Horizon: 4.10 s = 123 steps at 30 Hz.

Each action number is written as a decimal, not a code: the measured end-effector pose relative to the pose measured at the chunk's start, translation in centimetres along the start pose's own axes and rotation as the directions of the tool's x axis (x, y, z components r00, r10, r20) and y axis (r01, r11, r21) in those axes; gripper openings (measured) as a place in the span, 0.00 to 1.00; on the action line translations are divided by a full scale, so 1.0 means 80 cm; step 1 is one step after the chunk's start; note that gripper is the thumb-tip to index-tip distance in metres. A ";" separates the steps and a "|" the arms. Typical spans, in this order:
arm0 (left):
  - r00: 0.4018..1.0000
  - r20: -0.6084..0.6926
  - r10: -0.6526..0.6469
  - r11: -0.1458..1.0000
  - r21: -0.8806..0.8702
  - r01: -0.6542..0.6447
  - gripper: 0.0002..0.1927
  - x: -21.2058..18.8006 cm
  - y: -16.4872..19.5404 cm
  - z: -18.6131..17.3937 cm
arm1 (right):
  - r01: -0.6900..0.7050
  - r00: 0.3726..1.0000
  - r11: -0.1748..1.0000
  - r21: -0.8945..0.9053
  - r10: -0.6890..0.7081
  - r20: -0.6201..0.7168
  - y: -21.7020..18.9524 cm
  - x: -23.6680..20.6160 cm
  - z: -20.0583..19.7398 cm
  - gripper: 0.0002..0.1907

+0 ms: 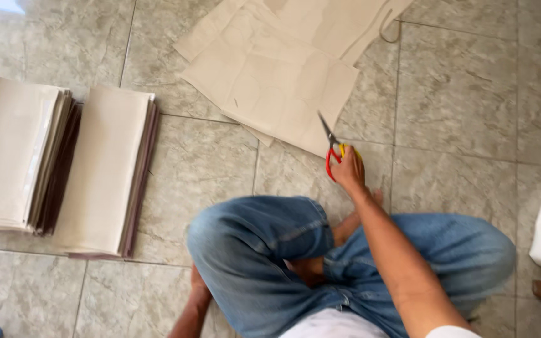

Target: The person sits cross-legged on the tiled floor and cuts outlined insole or shoe-pattern shapes from large paper sheets using scissors. They cut along the drawn outlines, set finished cut pieces onto a growing stack beside them, and pick up new sheets to continue cutting.

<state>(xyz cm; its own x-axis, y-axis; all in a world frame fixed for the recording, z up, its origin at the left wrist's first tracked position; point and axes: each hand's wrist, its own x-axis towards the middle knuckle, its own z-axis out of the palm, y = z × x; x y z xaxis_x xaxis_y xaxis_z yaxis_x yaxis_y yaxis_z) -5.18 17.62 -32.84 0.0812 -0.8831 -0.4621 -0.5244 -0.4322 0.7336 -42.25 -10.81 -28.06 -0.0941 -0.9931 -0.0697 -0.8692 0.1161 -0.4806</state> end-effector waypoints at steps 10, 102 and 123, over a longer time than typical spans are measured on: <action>0.967 0.047 0.250 0.531 0.829 -0.177 0.38 -0.007 0.031 0.004 | -0.001 0.999 0.996 -0.092 -0.003 -0.042 -0.030 0.011 0.063 0.14; 0.912 -0.215 0.350 0.731 -0.546 -0.409 0.17 0.048 0.465 -0.069 | -0.012 0.824 0.663 0.749 -0.418 0.383 -0.154 -0.181 -0.232 0.58; 0.954 -0.194 0.230 0.695 -0.653 -0.301 0.15 0.028 0.461 -0.070 | -0.212 0.849 0.617 0.758 -0.269 0.456 -0.157 -0.202 -0.224 0.46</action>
<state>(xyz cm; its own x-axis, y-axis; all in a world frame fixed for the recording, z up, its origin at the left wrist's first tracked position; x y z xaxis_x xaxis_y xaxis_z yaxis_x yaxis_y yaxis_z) -19.61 -1.33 -4.00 0.1212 -0.9770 -0.1752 0.1644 -0.1543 0.9742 -38.53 3.50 -5.23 0.3750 -0.8669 -0.3285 -0.1488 0.2935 -0.9443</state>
